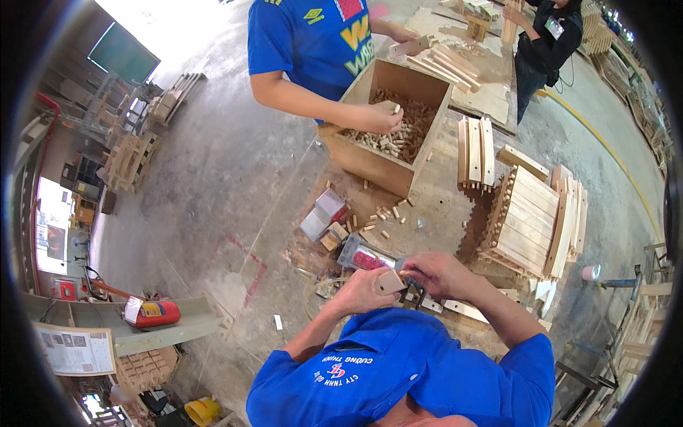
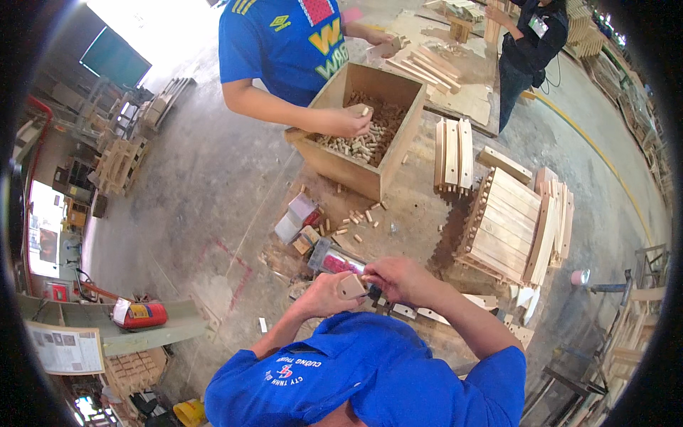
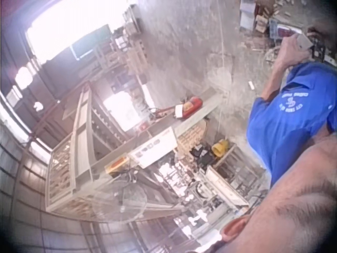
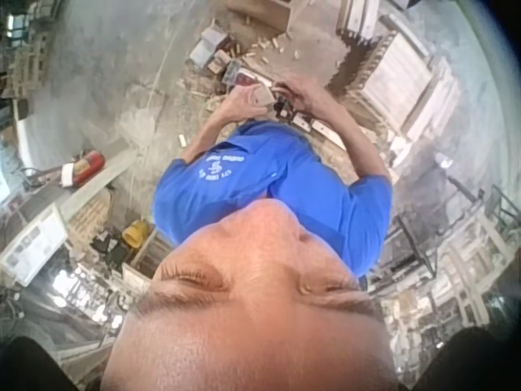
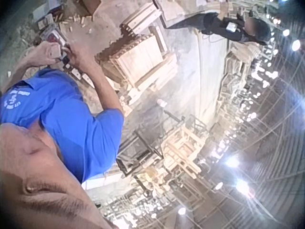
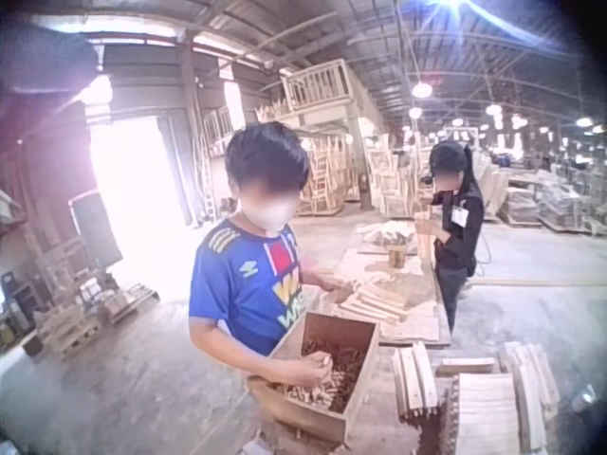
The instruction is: The person assembles small wooden components by inserting dowels into pre-drilled holes and joining pieces together. They handle multiple parts, align them, and place the assembled units into a wooden box.
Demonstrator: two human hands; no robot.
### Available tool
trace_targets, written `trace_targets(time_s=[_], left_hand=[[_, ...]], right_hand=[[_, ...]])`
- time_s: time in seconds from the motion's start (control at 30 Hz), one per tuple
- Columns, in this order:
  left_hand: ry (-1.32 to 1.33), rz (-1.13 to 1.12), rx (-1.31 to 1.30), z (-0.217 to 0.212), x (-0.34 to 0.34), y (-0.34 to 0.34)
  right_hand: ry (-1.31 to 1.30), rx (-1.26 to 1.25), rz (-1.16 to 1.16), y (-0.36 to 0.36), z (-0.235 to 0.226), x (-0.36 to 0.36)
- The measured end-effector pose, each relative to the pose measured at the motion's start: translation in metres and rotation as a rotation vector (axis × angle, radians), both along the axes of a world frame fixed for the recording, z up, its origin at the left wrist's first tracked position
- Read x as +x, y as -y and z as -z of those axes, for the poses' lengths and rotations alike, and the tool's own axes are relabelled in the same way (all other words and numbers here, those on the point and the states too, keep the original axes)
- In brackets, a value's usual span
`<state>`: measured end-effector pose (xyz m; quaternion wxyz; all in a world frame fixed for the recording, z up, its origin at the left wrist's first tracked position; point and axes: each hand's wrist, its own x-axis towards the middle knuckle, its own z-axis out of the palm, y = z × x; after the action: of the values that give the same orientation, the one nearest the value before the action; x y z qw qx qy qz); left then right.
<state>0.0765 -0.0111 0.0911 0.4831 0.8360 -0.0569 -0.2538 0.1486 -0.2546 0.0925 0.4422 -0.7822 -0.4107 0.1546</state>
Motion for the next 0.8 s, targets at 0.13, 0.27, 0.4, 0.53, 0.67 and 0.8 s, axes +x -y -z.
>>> trace_targets(time_s=[0.13,0.27,0.4,0.53,0.67,0.8], left_hand=[[-0.006,0.009,-0.028,-0.008,0.003,0.003],[-0.009,0.017,-0.079,-0.013,0.001,0.004],[0.001,0.037,-0.094,-0.007,-0.007,0.008],[-0.02,0.041,-0.08,0.005,-0.017,0.014],[0.041,0.015,-0.023,0.005,-0.023,0.02],[0.087,0.006,0.066,0.002,-0.021,0.022]], right_hand=[[-0.062,-0.11,0.006,0.007,-0.027,-0.001],[0.187,-0.152,0.007,0.01,-0.036,-0.006],[0.198,-0.163,0.009,0.011,-0.02,-0.018],[0.041,-0.149,0.098,0.012,-0.01,-0.037],[-0.087,-0.024,0.211,0.01,-0.001,-0.052],[-0.17,-0.036,0.321,0.002,-0.001,-0.059]])
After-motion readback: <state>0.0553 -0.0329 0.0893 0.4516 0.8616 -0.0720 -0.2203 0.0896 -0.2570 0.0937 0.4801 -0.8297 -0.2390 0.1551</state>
